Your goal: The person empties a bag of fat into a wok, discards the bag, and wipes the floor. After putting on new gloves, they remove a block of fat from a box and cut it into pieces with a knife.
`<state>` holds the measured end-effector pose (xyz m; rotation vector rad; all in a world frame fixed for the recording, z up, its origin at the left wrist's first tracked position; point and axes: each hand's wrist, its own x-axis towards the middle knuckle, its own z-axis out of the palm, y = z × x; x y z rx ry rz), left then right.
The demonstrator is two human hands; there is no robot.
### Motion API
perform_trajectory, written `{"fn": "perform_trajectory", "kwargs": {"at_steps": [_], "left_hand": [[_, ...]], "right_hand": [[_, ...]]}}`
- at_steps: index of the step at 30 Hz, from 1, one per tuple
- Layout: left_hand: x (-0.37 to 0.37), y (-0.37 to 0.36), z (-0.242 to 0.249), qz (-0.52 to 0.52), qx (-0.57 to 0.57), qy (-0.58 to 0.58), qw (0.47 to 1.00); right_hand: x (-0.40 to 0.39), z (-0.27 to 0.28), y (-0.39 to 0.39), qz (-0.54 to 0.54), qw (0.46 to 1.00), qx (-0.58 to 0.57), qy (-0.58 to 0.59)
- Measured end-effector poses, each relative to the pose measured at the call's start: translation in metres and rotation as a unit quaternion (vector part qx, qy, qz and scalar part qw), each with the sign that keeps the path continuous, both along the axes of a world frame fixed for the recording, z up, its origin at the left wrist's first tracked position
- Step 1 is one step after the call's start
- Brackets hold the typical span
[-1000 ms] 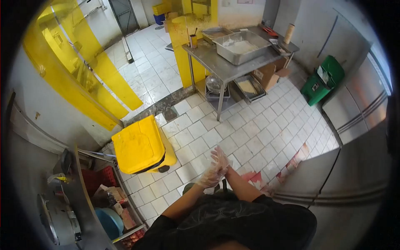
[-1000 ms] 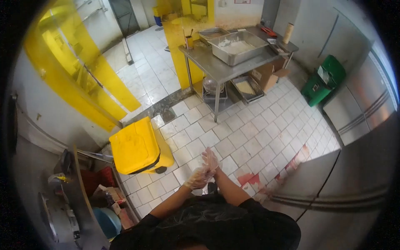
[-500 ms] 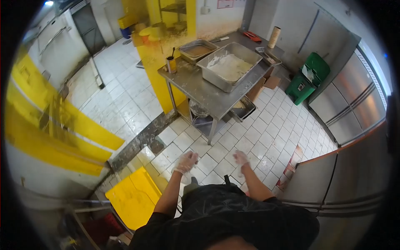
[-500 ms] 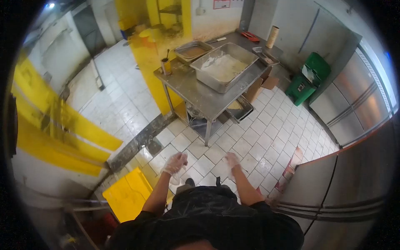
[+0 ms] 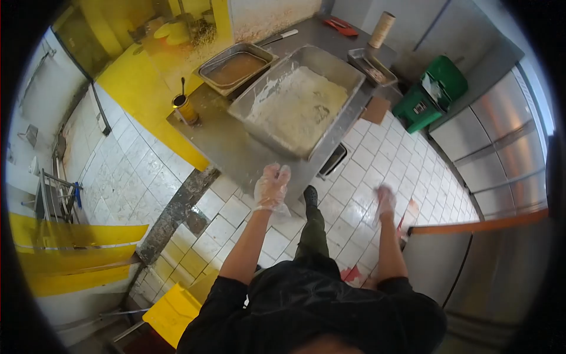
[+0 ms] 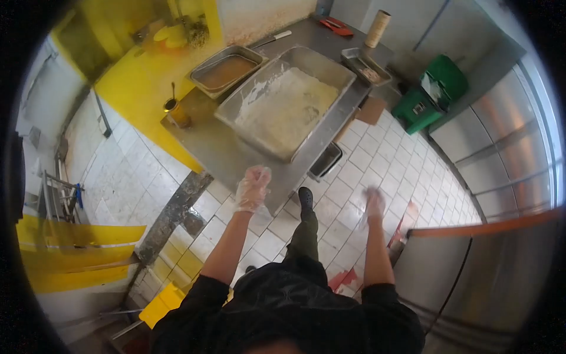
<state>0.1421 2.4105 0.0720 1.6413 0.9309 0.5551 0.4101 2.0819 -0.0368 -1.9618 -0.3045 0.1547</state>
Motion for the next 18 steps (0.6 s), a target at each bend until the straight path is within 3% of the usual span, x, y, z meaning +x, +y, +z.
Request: {"fn": "perform_trajectory", "kwargs": {"at_steps": [1, 2, 3, 4, 5, 6, 7, 9, 10, 11, 13, 14, 16, 17, 18], "left_hand": [[0.021, 0.01, 0.007, 0.054, -0.09, -0.04, 0.994], [0.043, 0.019, 0.003, 0.109, -0.178, -0.078, 0.975], [0.05, 0.031, -0.012, 0.07, -0.001, -0.001, 0.998], [0.059, 0.041, -0.013, 0.064, 0.094, 0.06, 0.992], [0.068, 0.051, -0.013, 0.068, 0.188, 0.122, 0.972], [0.081, 0.054, -0.008, 0.11, 0.151, 0.149, 0.971], [0.083, 0.055, -0.017, 0.141, 0.174, 0.186, 0.957], [0.102, 0.054, -0.022, 0.229, 0.105, 0.22, 0.942], [0.109, 0.048, -0.017, 0.291, 0.012, 0.215, 0.932], [0.113, 0.041, -0.024, 0.302, 0.008, 0.228, 0.926], [0.124, 0.037, -0.036, 0.429, -0.125, 0.146, 0.883], [0.131, 0.039, -0.035, 0.477, -0.163, 0.114, 0.856], [0.142, 0.048, -0.006, 0.378, -0.056, 0.266, 0.885], [0.121, 0.024, -0.07, 0.493, -0.141, 0.128, 0.849], [0.123, 0.025, -0.059, 0.512, -0.137, 0.129, 0.838]], "right_hand": [[0.058, 0.037, 0.055, 0.004, 1.0, 0.003, 0.008], [0.093, 0.105, 0.119, 0.07, 0.992, -0.061, -0.082], [0.155, 0.111, 0.173, 0.098, 0.99, 0.007, -0.098], [0.217, 0.118, 0.235, 0.128, 0.981, 0.086, -0.118], [0.245, 0.152, 0.293, 0.157, 0.969, 0.034, -0.188], [0.273, 0.187, 0.355, 0.192, 0.946, -0.017, -0.262], [0.318, 0.18, 0.413, 0.242, 0.897, -0.086, -0.361], [0.368, 0.189, 0.523, 0.34, 0.811, -0.208, -0.429], [0.37, 0.205, 0.57, 0.401, 0.781, -0.266, -0.398], [0.39, 0.193, 0.615, 0.416, 0.78, -0.259, -0.389], [0.416, 0.157, 0.697, 0.465, 0.764, -0.369, -0.253], [0.435, 0.118, 0.726, 0.481, 0.758, -0.359, -0.256], [0.485, 0.046, 0.796, 0.51, 0.61, -0.438, -0.42], [0.489, 0.04, 0.824, 0.499, 0.534, -0.487, -0.478], [0.481, 0.048, 0.839, 0.489, 0.515, -0.521, -0.473]]}}
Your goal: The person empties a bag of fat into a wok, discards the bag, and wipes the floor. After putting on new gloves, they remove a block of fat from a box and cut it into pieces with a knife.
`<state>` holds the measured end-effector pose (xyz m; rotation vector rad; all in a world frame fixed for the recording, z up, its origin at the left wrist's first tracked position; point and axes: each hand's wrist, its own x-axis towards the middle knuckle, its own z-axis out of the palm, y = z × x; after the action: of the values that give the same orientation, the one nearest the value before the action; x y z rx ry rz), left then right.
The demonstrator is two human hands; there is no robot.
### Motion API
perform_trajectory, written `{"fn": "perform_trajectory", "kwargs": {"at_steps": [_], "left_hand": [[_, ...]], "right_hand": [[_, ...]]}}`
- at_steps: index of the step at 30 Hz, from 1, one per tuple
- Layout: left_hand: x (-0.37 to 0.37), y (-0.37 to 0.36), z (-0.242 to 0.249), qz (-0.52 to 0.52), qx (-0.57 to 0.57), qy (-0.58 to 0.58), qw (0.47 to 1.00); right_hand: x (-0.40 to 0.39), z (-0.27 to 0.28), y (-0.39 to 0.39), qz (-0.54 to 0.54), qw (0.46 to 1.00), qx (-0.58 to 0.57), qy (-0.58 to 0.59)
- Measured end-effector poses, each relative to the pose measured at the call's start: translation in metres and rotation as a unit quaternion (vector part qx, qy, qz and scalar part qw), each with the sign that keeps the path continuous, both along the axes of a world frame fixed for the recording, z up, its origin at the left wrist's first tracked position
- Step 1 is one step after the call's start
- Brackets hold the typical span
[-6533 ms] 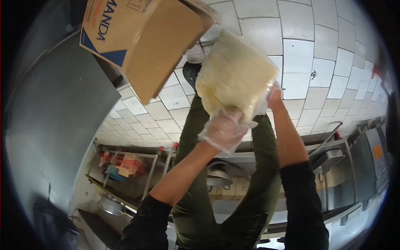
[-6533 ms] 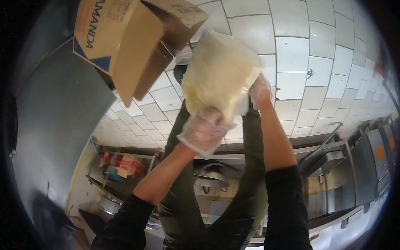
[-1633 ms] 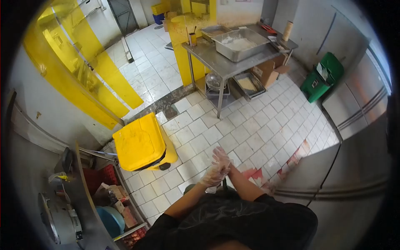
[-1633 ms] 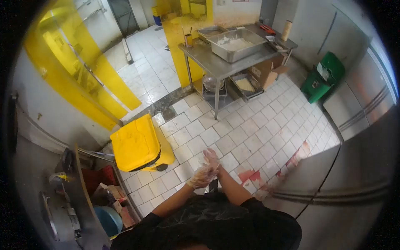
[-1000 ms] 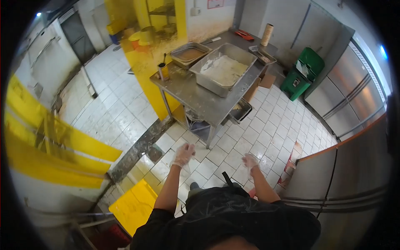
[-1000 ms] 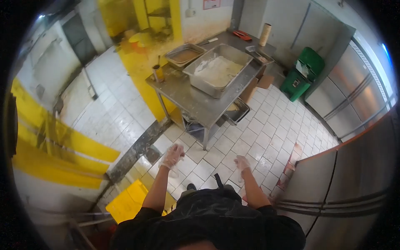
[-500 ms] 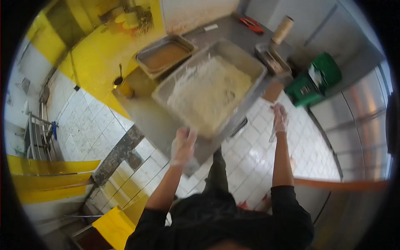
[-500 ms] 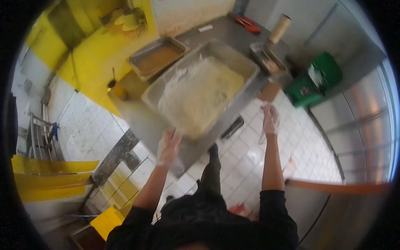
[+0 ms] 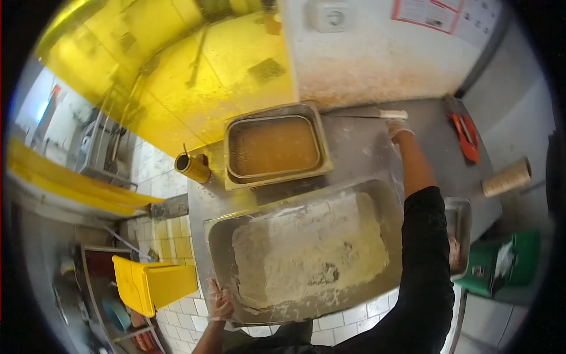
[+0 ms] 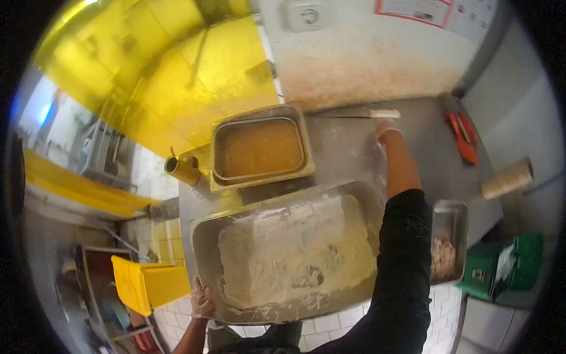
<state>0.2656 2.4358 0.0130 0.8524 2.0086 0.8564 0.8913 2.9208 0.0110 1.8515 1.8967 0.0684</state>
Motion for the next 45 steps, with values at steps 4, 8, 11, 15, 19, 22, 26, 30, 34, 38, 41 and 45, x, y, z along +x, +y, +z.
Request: {"fn": "perform_trajectory", "kwargs": {"at_steps": [4, 8, 11, 15, 19, 22, 26, 30, 34, 38, 41, 45], "left_hand": [[-0.003, 0.012, 0.034, -0.304, 0.024, 0.375, 0.876], [0.016, 0.008, 0.046, -0.239, 0.078, 0.359, 0.899], [0.014, 0.008, 0.038, -0.187, 0.007, 0.324, 0.927], [0.034, 0.029, 0.065, -0.104, -0.049, 0.152, 0.982], [0.03, 0.038, 0.06, -0.105, 0.124, 0.061, 0.985], [0.001, 0.03, 0.053, -0.126, 0.058, 0.131, 0.982], [-0.013, 0.038, 0.05, -0.074, 0.005, 0.094, 0.993], [-0.033, 0.034, 0.035, -0.153, 0.089, 0.118, 0.977], [-0.04, 0.031, 0.02, -0.133, 0.031, 0.078, 0.988], [-0.033, -0.007, 0.056, -0.125, 0.191, 0.13, 0.965], [-0.087, -0.088, 0.059, -0.203, 0.284, 0.169, 0.922], [-0.199, -0.241, 0.026, -0.151, 0.195, 0.15, 0.957]], "right_hand": [[-0.006, 0.016, 0.034, -0.116, 0.988, 0.027, 0.099], [-0.011, 0.005, 0.038, -0.058, 0.998, -0.037, -0.004], [0.052, -0.066, 0.058, -0.025, 0.999, -0.016, 0.02], [0.03, -0.028, -0.049, 0.003, 0.995, -0.041, 0.095], [0.003, 0.007, -0.165, -0.01, 0.991, -0.078, 0.108], [0.007, -0.004, -0.295, -0.077, 0.967, -0.038, 0.24], [-0.039, 0.001, -0.42, -0.243, 0.931, -0.008, 0.272], [-0.121, -0.051, -0.568, -0.267, 0.904, 0.1, 0.32], [-0.221, -0.074, -0.657, -0.32, 0.855, 0.132, 0.387], [-0.278, -0.104, -0.755, -0.421, 0.811, 0.131, 0.383], [-0.327, -0.093, -0.796, -0.596, 0.718, 0.131, 0.335], [-0.408, -0.084, -0.816, -0.633, 0.611, 0.125, 0.459]]}}
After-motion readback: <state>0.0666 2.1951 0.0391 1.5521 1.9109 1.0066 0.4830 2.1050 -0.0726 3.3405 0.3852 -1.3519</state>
